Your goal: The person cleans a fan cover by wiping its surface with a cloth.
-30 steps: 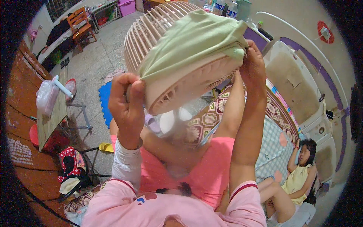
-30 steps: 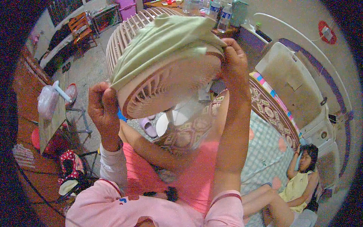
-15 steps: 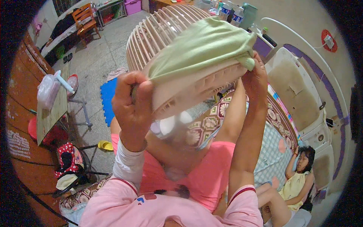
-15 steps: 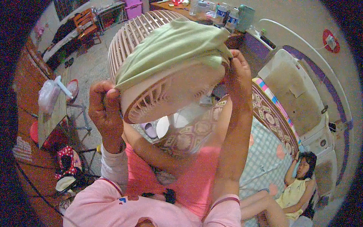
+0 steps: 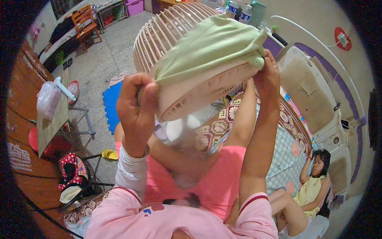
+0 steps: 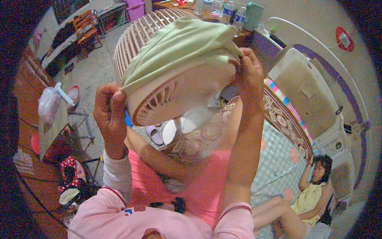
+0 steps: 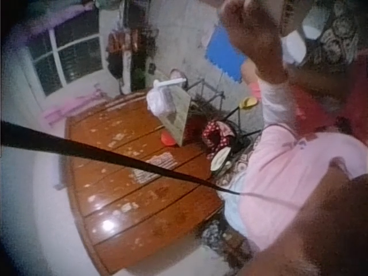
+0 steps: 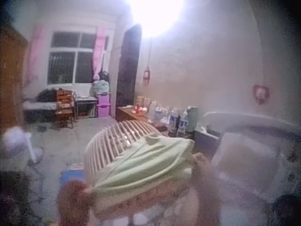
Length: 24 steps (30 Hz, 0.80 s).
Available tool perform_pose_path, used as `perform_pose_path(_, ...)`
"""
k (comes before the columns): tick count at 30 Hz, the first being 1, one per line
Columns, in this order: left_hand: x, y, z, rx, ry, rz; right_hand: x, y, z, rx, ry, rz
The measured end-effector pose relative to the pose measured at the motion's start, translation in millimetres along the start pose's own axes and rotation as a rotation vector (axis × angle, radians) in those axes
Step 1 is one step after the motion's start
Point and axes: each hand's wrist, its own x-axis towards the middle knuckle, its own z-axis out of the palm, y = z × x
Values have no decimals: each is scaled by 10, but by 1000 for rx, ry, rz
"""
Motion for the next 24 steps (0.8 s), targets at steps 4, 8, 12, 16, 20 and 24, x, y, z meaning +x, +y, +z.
perform_pose_path(4, 175, 147, 64, 147, -50, 76, -175, 68, 156, 177, 131, 13)
perform_pose_path(8, 157, 115, 49, 212, -65, 109, -162, 76, 96, 153, 128, 50)
perform_pose_path(12, 33, 48, 2, 211, 38, 96, -36, 26, 92, 122, -33, 46)
perform_pose_path(16, -175, -148, -67, 77, 111, 15, 146, -95, 93, 43, -148, 22)
perform_pose_path(20, -257, -160, -64, 2, 173, -15, 171, -140, 246, 20, -176, 25)
perform_pose_path(24, -98, -50, -23, 105, 144, 64, 157, -117, 185, 59, -196, 9)
